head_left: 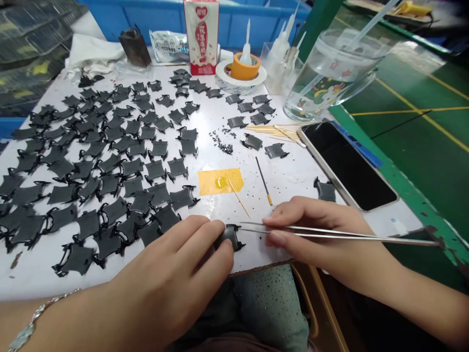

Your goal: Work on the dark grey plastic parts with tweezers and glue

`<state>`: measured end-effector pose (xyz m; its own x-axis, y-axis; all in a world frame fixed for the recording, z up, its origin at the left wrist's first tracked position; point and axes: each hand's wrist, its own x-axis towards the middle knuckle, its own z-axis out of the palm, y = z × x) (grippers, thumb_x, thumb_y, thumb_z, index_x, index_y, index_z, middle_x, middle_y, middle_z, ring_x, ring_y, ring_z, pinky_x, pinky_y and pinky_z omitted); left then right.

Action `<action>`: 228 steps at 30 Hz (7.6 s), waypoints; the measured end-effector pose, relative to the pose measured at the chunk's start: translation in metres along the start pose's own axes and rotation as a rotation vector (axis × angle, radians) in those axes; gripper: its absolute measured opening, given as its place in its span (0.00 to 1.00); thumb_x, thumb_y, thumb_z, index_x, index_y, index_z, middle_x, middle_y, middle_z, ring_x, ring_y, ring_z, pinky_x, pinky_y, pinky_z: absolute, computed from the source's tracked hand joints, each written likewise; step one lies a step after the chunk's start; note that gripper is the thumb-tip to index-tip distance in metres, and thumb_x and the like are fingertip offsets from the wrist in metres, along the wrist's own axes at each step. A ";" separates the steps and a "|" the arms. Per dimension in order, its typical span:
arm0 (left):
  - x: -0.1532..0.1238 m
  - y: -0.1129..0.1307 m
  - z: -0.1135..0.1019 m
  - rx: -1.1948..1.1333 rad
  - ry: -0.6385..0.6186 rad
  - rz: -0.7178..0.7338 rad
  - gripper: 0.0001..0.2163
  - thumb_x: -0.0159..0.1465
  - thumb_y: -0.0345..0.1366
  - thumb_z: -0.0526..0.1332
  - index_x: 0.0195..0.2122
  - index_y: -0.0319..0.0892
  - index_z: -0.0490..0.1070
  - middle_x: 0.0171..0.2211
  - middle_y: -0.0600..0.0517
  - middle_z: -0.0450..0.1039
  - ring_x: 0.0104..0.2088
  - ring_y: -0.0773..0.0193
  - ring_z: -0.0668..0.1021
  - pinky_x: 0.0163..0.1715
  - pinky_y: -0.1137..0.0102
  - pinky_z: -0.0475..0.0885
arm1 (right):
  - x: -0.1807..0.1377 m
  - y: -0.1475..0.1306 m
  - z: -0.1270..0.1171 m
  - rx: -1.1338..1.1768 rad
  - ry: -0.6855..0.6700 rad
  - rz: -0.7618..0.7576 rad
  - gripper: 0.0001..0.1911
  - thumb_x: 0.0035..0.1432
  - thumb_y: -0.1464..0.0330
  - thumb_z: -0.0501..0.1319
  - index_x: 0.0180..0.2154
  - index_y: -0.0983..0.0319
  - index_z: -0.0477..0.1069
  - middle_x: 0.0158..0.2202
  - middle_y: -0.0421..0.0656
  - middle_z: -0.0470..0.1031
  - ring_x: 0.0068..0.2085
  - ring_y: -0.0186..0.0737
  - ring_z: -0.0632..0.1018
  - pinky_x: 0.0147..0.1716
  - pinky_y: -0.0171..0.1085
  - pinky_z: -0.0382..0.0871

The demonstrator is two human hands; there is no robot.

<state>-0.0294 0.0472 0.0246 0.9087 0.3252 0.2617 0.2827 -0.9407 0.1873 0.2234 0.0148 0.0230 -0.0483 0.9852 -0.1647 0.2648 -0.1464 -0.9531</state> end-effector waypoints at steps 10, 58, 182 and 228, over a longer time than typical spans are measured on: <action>0.003 -0.003 0.008 -0.225 0.107 -0.109 0.17 0.69 0.22 0.47 0.58 0.36 0.61 0.39 0.47 0.74 0.34 0.61 0.77 0.37 0.70 0.77 | 0.044 -0.006 -0.006 -0.069 0.221 -0.106 0.12 0.54 0.60 0.71 0.38 0.58 0.77 0.37 0.43 0.83 0.38 0.42 0.82 0.38 0.40 0.78; 0.016 -0.032 -0.002 0.102 0.280 -0.037 0.04 0.69 0.26 0.60 0.45 0.35 0.71 0.39 0.45 0.75 0.39 0.56 0.75 0.41 0.61 0.72 | 0.024 -0.009 0.008 0.240 -0.041 0.089 0.09 0.53 0.63 0.72 0.28 0.59 0.75 0.31 0.42 0.82 0.31 0.36 0.81 0.31 0.33 0.74; 0.014 -0.006 -0.012 -0.161 0.048 0.034 0.10 0.68 0.27 0.55 0.31 0.40 0.74 0.29 0.48 0.77 0.24 0.62 0.76 0.26 0.69 0.72 | 0.044 -0.005 0.011 -0.195 0.093 -0.149 0.06 0.57 0.63 0.68 0.30 0.57 0.77 0.32 0.41 0.82 0.32 0.39 0.80 0.31 0.35 0.75; 0.005 -0.005 -0.009 0.203 -0.018 0.059 0.16 0.72 0.23 0.41 0.52 0.25 0.65 0.50 0.36 0.78 0.33 0.55 0.83 0.25 0.64 0.75 | 0.035 -0.008 0.008 -0.091 -0.102 -0.163 0.10 0.50 0.74 0.71 0.25 0.57 0.71 0.28 0.33 0.79 0.28 0.27 0.77 0.28 0.21 0.70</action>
<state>-0.0288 0.0548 0.0337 0.9304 0.2688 0.2491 0.2833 -0.9588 -0.0234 0.2119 0.0499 0.0228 -0.1937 0.9803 -0.0393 0.3312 0.0276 -0.9432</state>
